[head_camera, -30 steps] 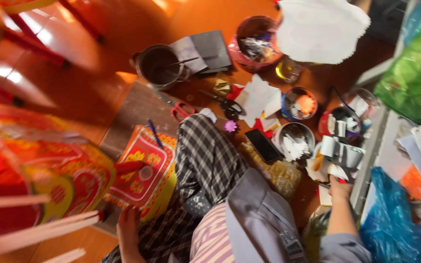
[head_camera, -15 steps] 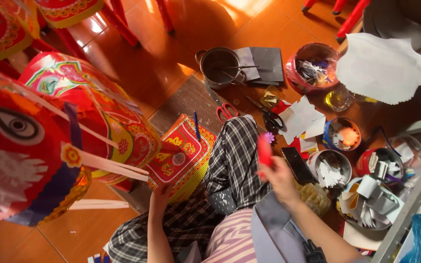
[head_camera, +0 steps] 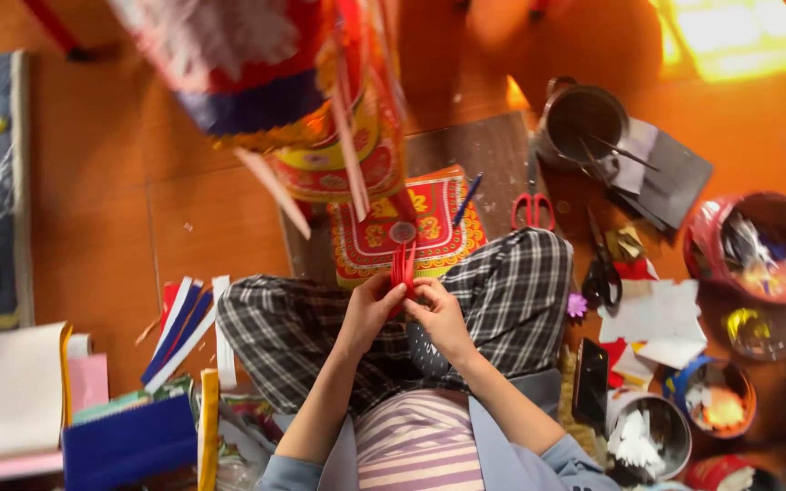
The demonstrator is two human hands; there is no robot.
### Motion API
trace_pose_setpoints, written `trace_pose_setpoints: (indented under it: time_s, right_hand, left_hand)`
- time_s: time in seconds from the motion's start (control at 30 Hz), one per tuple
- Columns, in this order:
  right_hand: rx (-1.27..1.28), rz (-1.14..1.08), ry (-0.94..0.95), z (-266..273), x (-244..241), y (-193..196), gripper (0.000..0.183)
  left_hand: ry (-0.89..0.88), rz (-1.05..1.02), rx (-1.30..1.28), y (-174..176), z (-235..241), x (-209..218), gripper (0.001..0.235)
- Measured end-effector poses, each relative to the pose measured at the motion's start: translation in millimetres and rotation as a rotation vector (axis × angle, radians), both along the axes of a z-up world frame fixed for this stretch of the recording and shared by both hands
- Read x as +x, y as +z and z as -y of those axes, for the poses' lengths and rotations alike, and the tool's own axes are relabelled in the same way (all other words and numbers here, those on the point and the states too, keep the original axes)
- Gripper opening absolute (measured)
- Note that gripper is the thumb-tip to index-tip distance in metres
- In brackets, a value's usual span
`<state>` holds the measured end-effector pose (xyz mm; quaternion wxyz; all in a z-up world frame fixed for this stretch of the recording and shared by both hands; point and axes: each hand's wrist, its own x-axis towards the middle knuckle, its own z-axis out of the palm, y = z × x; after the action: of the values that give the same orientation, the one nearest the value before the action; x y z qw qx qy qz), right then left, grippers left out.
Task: Assembling and decorating traditional paper horses using glue and paper strips
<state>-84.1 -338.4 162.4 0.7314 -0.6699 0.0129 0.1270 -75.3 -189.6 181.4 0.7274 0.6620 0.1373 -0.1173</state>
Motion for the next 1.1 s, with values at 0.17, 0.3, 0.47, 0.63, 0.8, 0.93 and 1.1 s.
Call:
trace_pose_setpoints:
  time_s: [0.17,0.3,0.47,0.63,0.8,0.93,1.1]
  right_hand:
    - [0.058,0.006,0.027,1.9,-13.4,15.5,0.015]
    - [-0.009,0.042,-0.009,10.2,-15.6,16.2,0.015]
    - [-0.056,0.082,-0.039,26.3,-5.7,14.0,0.016]
    - [-0.166,0.146,-0.179,47.5,20.2,-2.6,0.012]
    - [-0.239,0.248,-0.467,98.2,79.6,-46.9,0.013]
    - [-0.202,0.137,-0.605,132.9,124.3,-41.2,0.015]
    - [-0.198,0.070,-0.648,142.0,141.2,-72.4,0.020]
  left_hand:
    - [0.040,-0.008,0.004,-10.3,5.8,-17.7,0.043]
    - [0.020,0.013,0.000,-6.9,15.9,-20.7,0.035]
    - [0.008,0.012,0.012,-6.0,29.9,-4.7,0.030]
    - [-0.006,-0.047,-0.018,-10.4,63.6,24.7,0.028]
    - [-0.007,-0.034,0.148,-18.3,88.6,90.7,0.035]
    - [-0.174,0.144,0.543,-56.8,116.9,171.0,0.050]
    - [-0.355,0.174,0.572,-113.7,178.3,238.8,0.053]
